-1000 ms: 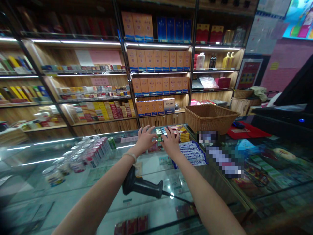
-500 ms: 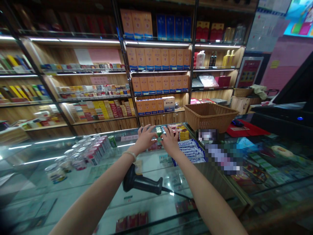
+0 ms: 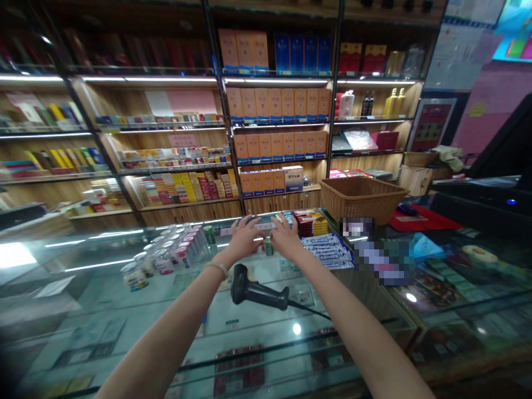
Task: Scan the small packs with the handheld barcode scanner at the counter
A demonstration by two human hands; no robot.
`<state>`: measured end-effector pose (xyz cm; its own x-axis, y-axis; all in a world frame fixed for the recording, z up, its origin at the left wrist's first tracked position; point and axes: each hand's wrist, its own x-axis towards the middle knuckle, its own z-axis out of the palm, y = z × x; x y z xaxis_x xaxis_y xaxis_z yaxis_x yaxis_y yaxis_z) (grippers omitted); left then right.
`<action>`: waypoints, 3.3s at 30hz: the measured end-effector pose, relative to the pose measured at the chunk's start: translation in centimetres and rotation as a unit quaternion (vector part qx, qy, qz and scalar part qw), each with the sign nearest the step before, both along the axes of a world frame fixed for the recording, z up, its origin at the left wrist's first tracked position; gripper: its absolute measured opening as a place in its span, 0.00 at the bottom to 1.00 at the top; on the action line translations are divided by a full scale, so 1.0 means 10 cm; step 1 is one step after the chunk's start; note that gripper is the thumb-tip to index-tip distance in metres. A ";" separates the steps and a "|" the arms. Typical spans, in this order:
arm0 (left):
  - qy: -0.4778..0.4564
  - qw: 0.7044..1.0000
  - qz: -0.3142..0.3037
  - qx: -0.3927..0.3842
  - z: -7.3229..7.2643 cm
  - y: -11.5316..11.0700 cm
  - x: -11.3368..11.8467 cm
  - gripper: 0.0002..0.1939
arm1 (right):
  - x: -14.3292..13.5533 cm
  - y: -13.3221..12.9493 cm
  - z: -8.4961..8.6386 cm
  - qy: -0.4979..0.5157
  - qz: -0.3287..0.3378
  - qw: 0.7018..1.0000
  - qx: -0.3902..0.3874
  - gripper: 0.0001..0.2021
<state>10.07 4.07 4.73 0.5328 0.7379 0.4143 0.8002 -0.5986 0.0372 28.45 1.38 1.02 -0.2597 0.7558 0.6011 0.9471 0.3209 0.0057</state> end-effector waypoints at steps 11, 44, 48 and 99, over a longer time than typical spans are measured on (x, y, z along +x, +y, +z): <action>-0.034 0.999 0.041 0.000 -0.11 -0.13 -0.54 0.07 | -0.55 -0.09 -0.08 0.062 0.000 0.998 -0.005 0.04; -0.186 0.980 0.060 -0.027 -0.60 -0.06 -0.74 0.13 | -0.60 -0.13 -0.20 0.255 -0.043 0.966 0.016 0.11; -0.183 0.980 0.063 -0.039 -0.60 -0.07 -0.75 0.14 | -0.57 -0.09 -0.24 0.313 -0.034 0.949 0.025 0.14; -0.122 0.947 0.017 0.296 -0.50 -0.26 -0.91 0.06 | -0.53 -0.40 -0.02 0.015 -0.069 0.997 0.031 0.17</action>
